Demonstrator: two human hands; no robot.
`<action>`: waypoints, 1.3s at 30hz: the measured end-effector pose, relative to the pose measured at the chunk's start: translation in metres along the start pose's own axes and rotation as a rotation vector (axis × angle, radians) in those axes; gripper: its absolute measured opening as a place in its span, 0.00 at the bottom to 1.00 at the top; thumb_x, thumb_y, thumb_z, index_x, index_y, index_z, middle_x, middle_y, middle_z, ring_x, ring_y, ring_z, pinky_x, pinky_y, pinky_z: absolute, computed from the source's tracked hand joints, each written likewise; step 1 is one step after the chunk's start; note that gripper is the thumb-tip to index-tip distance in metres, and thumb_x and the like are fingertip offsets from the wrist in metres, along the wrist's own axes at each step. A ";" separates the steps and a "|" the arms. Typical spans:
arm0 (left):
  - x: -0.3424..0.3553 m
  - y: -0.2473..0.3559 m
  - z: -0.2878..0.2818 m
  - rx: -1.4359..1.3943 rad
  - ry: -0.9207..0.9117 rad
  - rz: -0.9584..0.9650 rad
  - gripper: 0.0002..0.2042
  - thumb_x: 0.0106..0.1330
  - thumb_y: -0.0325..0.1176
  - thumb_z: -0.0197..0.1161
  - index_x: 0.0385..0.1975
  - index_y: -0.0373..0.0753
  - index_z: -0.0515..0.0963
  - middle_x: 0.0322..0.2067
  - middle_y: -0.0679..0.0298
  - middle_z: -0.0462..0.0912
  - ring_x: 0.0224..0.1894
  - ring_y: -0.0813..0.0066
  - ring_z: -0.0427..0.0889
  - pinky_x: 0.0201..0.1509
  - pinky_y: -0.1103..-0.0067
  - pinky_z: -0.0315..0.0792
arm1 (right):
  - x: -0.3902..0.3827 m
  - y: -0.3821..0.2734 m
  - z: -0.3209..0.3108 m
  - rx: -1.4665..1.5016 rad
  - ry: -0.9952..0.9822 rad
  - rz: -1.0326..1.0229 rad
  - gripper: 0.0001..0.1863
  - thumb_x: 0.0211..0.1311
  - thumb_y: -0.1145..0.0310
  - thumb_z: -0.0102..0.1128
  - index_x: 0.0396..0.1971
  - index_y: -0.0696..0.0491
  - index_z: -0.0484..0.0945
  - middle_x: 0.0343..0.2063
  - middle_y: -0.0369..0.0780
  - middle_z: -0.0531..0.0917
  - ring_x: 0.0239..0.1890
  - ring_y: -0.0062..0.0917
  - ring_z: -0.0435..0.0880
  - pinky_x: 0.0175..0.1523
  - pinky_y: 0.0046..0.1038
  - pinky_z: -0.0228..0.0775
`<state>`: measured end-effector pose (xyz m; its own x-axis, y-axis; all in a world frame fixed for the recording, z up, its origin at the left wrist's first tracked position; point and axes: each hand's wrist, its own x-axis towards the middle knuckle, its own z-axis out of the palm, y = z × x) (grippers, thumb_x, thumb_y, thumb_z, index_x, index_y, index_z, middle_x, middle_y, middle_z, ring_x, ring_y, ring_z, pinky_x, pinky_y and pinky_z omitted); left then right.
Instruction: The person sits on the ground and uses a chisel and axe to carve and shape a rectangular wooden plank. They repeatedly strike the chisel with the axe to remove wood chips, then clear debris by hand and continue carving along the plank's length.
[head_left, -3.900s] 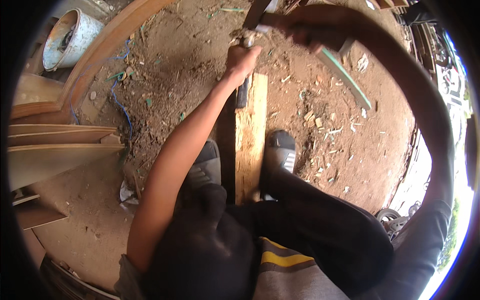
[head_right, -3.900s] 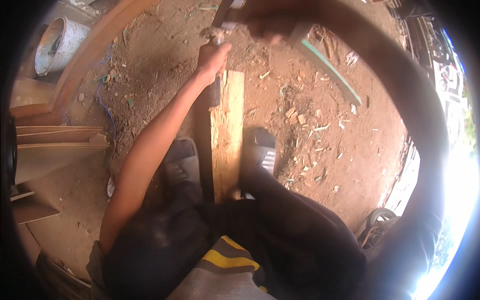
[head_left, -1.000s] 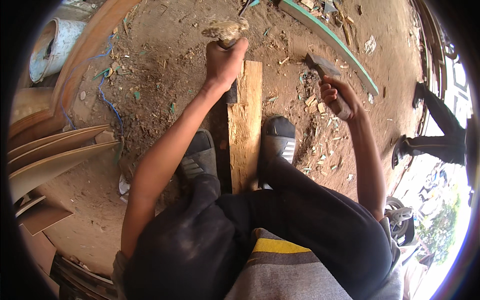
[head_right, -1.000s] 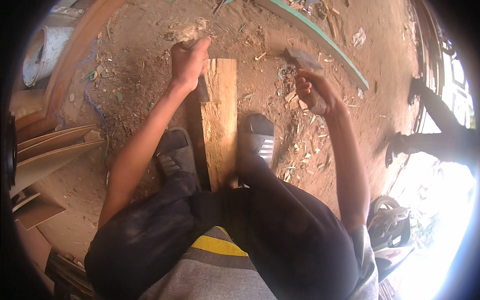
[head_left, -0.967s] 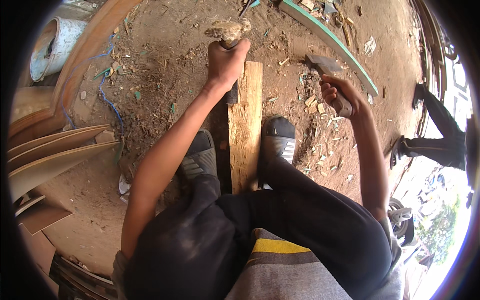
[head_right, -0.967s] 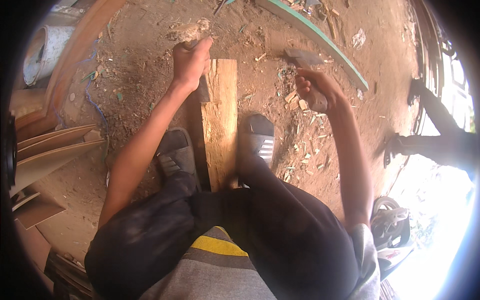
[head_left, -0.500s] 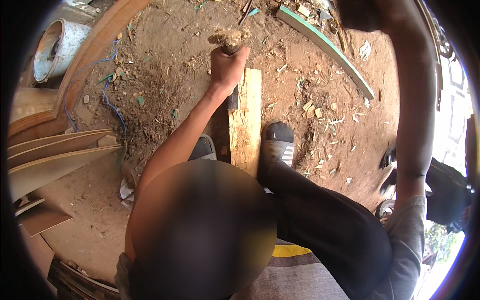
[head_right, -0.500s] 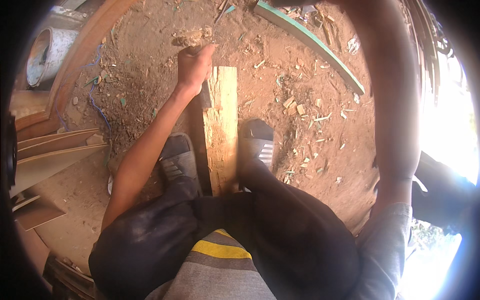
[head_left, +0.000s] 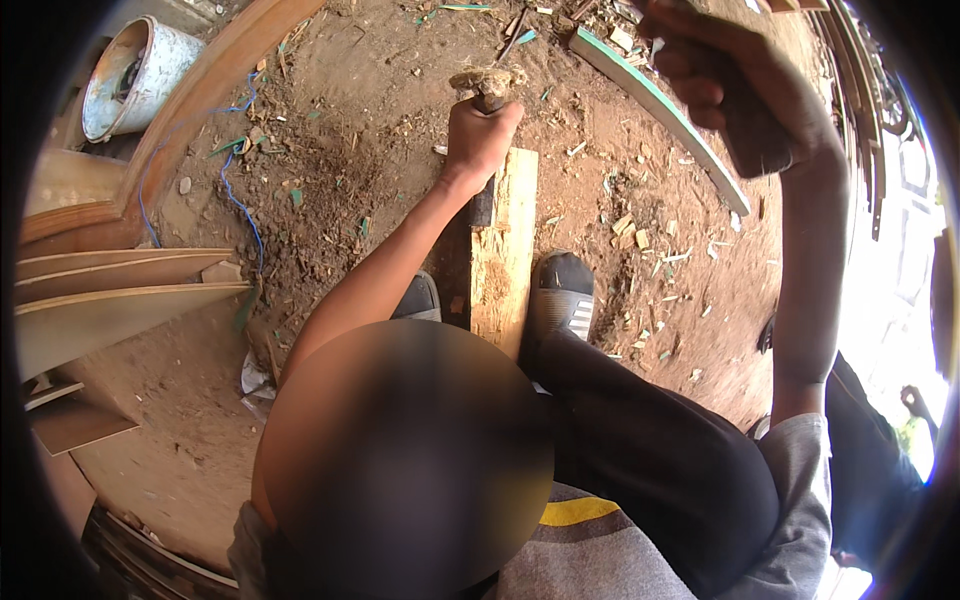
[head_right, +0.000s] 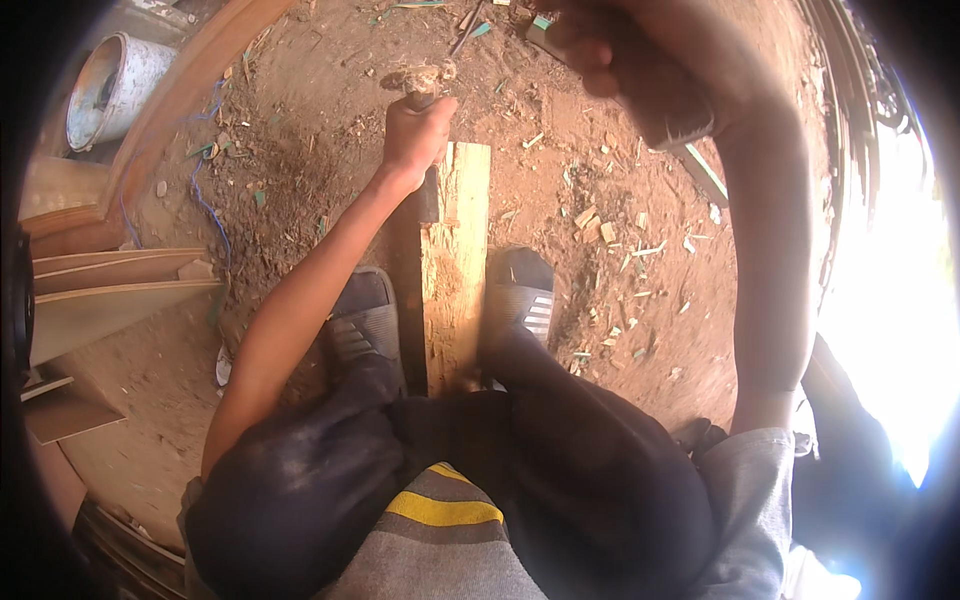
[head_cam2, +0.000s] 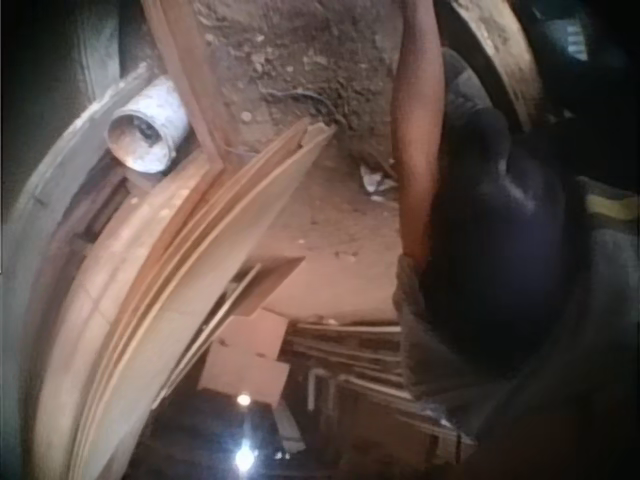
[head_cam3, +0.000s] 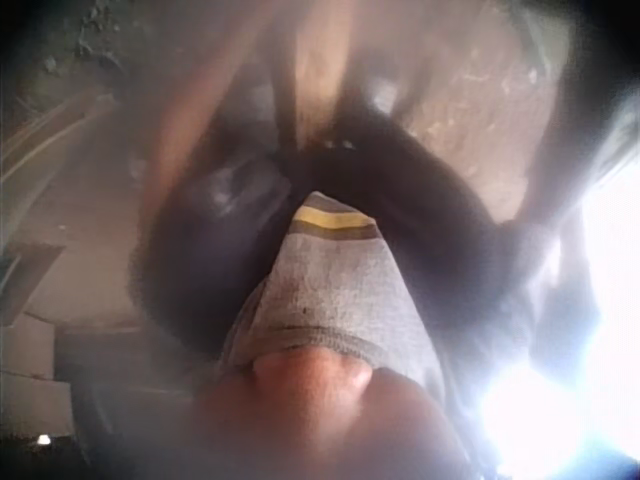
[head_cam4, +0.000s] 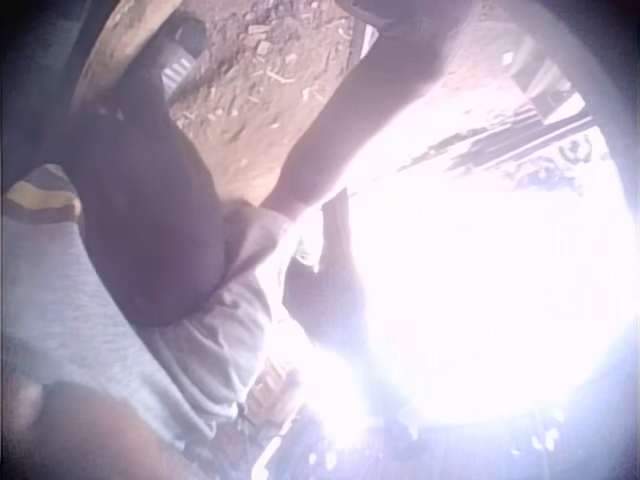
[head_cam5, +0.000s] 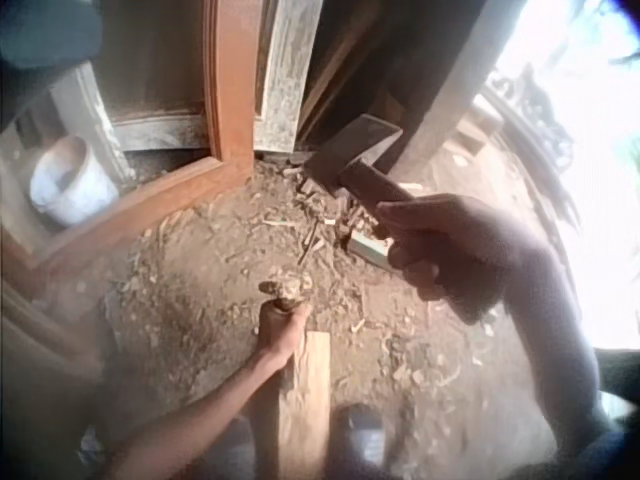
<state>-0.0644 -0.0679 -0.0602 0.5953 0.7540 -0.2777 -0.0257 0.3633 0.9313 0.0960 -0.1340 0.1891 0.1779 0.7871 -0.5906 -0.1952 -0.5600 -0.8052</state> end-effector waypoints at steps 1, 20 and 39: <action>0.001 -0.001 -0.001 0.013 -0.009 -0.002 0.18 0.63 0.27 0.58 0.11 0.48 0.63 0.09 0.77 0.64 0.08 0.89 0.57 0.09 0.82 0.50 | 0.000 -0.003 -0.005 -0.066 0.056 -0.091 0.14 0.71 0.61 0.54 0.45 0.57 0.72 0.21 0.31 0.73 0.17 0.09 0.69 0.20 0.12 0.64; 0.010 0.000 -0.013 0.037 0.042 -0.177 0.18 0.65 0.32 0.59 0.14 0.48 0.61 0.09 0.76 0.61 0.09 0.87 0.58 0.11 0.81 0.51 | -0.012 0.163 -0.022 0.097 0.258 0.252 0.11 0.63 0.69 0.62 0.37 0.55 0.69 0.23 0.35 0.75 0.18 0.17 0.74 0.20 0.23 0.70; -0.093 0.021 -0.086 0.826 -0.234 -0.333 0.12 0.57 0.39 0.68 0.29 0.34 0.81 0.23 0.59 0.84 0.27 0.68 0.84 0.34 0.74 0.74 | -0.036 0.318 -0.029 -0.387 0.577 0.395 0.23 0.59 0.57 0.63 0.39 0.64 0.75 0.26 0.44 0.82 0.30 0.32 0.84 0.37 0.34 0.76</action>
<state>-0.1898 -0.0835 -0.0349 0.6187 0.5176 -0.5910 0.7044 -0.0323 0.7091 0.0551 -0.3477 -0.0473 0.6573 0.3127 -0.6857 -0.0181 -0.9030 -0.4292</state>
